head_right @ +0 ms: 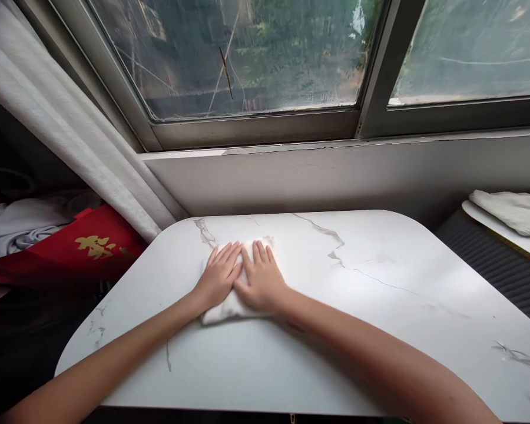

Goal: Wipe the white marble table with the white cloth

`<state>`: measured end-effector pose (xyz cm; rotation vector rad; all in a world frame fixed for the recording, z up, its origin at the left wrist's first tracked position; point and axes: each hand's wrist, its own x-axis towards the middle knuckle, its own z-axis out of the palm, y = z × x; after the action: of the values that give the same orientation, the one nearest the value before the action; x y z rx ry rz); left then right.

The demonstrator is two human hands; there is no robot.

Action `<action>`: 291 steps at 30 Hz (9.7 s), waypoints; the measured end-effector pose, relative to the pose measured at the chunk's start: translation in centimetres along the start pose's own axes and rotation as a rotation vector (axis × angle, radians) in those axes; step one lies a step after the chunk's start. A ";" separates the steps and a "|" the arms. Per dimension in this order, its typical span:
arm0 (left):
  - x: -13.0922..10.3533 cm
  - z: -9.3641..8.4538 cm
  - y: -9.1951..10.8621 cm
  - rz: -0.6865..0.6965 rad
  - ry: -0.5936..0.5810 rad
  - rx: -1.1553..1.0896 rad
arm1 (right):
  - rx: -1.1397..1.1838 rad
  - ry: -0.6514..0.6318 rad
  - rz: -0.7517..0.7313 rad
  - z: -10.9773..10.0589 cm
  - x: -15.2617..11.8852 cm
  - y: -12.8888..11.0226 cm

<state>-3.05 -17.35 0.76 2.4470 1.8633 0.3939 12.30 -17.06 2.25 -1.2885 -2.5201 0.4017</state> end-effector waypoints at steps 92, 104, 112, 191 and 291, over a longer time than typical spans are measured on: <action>-9.9 -3.8 -13.0 -0.200 0.127 0.027 | 0.037 0.004 -0.282 6.2 5.5 -13.2; 10.1 -1.3 -13.2 -0.136 0.109 -0.067 | -0.113 0.074 0.032 4.2 16.5 -1.9; 9.9 -0.3 -8.5 -0.098 0.059 -0.046 | -0.153 0.111 0.060 2.7 12.2 0.3; 13.5 4.7 14.5 0.126 0.021 -0.072 | -0.266 0.114 0.220 -5.8 -2.5 18.0; 13.1 6.8 24.3 0.271 0.032 -0.206 | -0.371 0.311 0.454 -7.6 -10.7 22.4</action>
<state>24.60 -10.76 0.94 2.5637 1.4200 0.6064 37.66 -12.29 -0.32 -1.9008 -2.0916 -0.1835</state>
